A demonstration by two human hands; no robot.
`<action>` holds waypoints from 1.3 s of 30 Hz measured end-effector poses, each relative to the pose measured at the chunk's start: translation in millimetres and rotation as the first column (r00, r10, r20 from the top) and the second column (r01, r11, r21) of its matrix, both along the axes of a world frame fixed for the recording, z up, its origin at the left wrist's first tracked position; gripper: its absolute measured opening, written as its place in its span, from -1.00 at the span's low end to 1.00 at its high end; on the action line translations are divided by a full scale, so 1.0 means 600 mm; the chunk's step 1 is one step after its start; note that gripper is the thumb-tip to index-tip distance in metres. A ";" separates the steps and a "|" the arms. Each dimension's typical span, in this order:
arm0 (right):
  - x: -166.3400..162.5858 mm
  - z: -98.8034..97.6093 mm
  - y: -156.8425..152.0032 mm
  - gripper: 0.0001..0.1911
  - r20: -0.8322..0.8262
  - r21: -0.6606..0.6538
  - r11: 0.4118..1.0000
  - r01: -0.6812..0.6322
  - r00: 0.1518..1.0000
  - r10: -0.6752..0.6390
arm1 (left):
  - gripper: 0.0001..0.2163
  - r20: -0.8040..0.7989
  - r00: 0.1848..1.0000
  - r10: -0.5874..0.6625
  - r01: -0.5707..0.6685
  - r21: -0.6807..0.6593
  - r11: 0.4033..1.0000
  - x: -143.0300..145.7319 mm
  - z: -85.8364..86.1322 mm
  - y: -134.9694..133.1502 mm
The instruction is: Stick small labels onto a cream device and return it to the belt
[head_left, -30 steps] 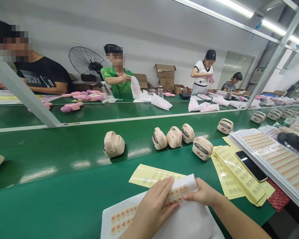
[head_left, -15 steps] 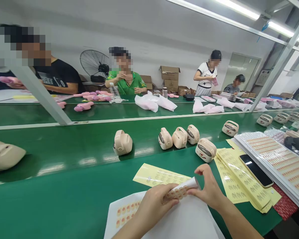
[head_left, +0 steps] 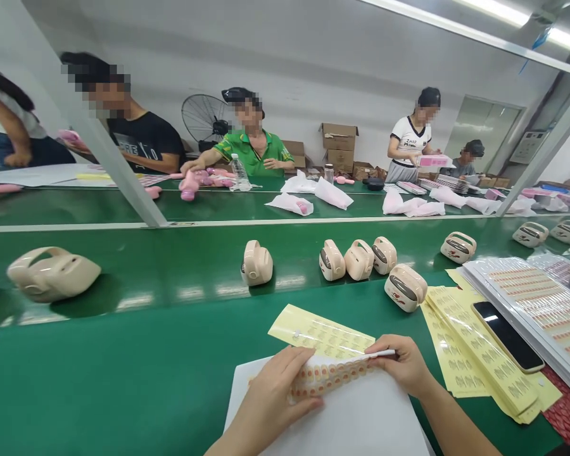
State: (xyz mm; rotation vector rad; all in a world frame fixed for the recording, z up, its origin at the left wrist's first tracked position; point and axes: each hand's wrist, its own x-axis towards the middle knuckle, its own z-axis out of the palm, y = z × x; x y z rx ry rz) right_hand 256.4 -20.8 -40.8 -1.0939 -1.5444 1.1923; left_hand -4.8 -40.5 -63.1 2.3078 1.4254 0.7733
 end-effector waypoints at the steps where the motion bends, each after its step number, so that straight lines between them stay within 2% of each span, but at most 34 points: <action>1: 0.001 0.000 0.000 -0.88 -0.001 0.008 1.000 0.010 1.000 -0.010 | -0.52 0.010 1.000 0.004 -0.003 -0.034 0.999 0.004 0.006 0.000; 4: 0.004 -0.001 -0.001 -0.89 -0.001 0.024 0.999 0.039 0.999 -0.039 | -0.57 0.045 0.999 0.013 -0.010 -0.058 0.998 0.015 0.008 0.003; 7: 0.005 -0.003 -0.002 -0.91 -0.016 0.039 0.997 0.062 0.998 -0.061 | -0.62 0.051 0.998 0.025 -0.024 -0.025 0.999 0.018 -0.008 0.004; 10: 0.003 -0.006 -0.003 -0.91 -0.020 0.051 0.995 0.081 0.997 -0.080 | -0.66 0.015 0.999 0.044 -0.044 -0.009 0.999 0.015 -0.021 0.001; 14: -0.001 -0.010 -0.005 -0.90 -0.018 0.073 0.992 0.105 0.994 -0.104 | -0.68 -0.030 0.999 0.032 -0.032 -0.017 0.999 0.012 -0.021 -0.003; 19: 0.000 -0.007 -0.003 -0.88 -0.015 0.037 0.992 0.122 0.993 -0.121 | -0.85 -0.002 1.000 0.021 -0.021 0.027 0.999 0.023 -0.030 0.002; 21: 0.005 -0.004 0.000 -0.87 -0.021 0.007 0.992 0.127 0.992 -0.127 | -0.79 0.022 1.000 0.006 -0.007 0.041 0.999 0.018 -0.037 0.006; 23: 0.013 -0.001 0.004 -0.84 -0.028 -0.028 0.988 0.149 0.988 -0.150 | -0.57 0.104 0.995 0.006 -0.014 0.073 0.997 0.002 -0.037 0.007; 24: 0.017 -0.001 0.006 -0.82 -0.030 -0.045 0.985 0.166 0.985 -0.167 | -0.46 0.170 0.984 0.058 -0.075 0.092 0.993 -0.010 -0.033 0.006; 25: 0.021 -0.003 0.009 -0.79 -0.033 -0.057 0.981 0.186 0.982 -0.188 | -0.37 0.254 0.954 0.161 -0.190 0.091 0.978 -0.021 -0.027 0.003; 26: 0.025 -0.005 0.011 -0.77 -0.039 -0.066 0.977 0.205 0.977 -0.208 | -0.33 0.345 0.890 0.300 -0.338 0.056 0.939 -0.031 -0.017 -0.002; 27: 0.028 -0.008 0.013 -0.75 -0.051 -0.072 0.973 0.218 0.974 -0.222 | -0.32 0.427 0.785 0.449 -0.483 -0.032 0.875 -0.039 -0.006 -0.008; 28: 0.030 -0.012 0.015 -0.73 -0.065 -0.078 0.971 0.226 0.971 -0.231 | -0.34 0.490 0.662 0.567 -0.569 -0.165 0.806 -0.044 0.005 -0.014; 29: 0.032 -0.017 0.017 -0.72 -0.079 -0.083 0.970 0.230 0.968 -0.236 | -0.36 0.531 0.552 0.643 -0.572 -0.320 0.755 -0.046 0.016 -0.021; 31: 0.033 -0.024 0.019 -0.70 -0.097 -0.093 0.968 0.232 0.966 -0.241 | -0.36 0.571 0.407 0.713 -0.420 -0.577 0.701 -0.044 0.034 -0.032; 32: 0.033 -0.026 0.020 -0.69 -0.098 -0.098 0.967 0.233 0.965 -0.242 | -0.36 0.586 0.367 0.723 -0.347 -0.635 0.690 -0.043 0.040 -0.036; 33: 0.034 -0.027 0.020 -0.69 -0.098 -0.100 0.967 0.236 0.964 -0.245 | -0.35 0.597 0.340 0.727 -0.329 -0.648 0.687 -0.042 0.044 -0.039; 36: 0.035 -0.025 0.019 -0.69 -0.095 -0.099 0.966 0.238 0.964 -0.247 | -0.28 0.610 0.346 0.713 -0.479 -0.538 0.693 -0.044 0.052 -0.042; 37: 0.036 -0.024 0.019 -0.69 -0.093 -0.099 0.967 0.233 0.966 -0.242 | -0.27 0.601 0.359 0.714 -0.492 -0.529 0.692 -0.044 0.055 -0.043; 39: 0.037 -0.022 0.019 -0.68 -0.087 -0.101 0.969 0.223 0.969 -0.232 | -0.24 0.588 0.364 0.723 -0.382 -0.614 0.691 -0.039 0.065 -0.047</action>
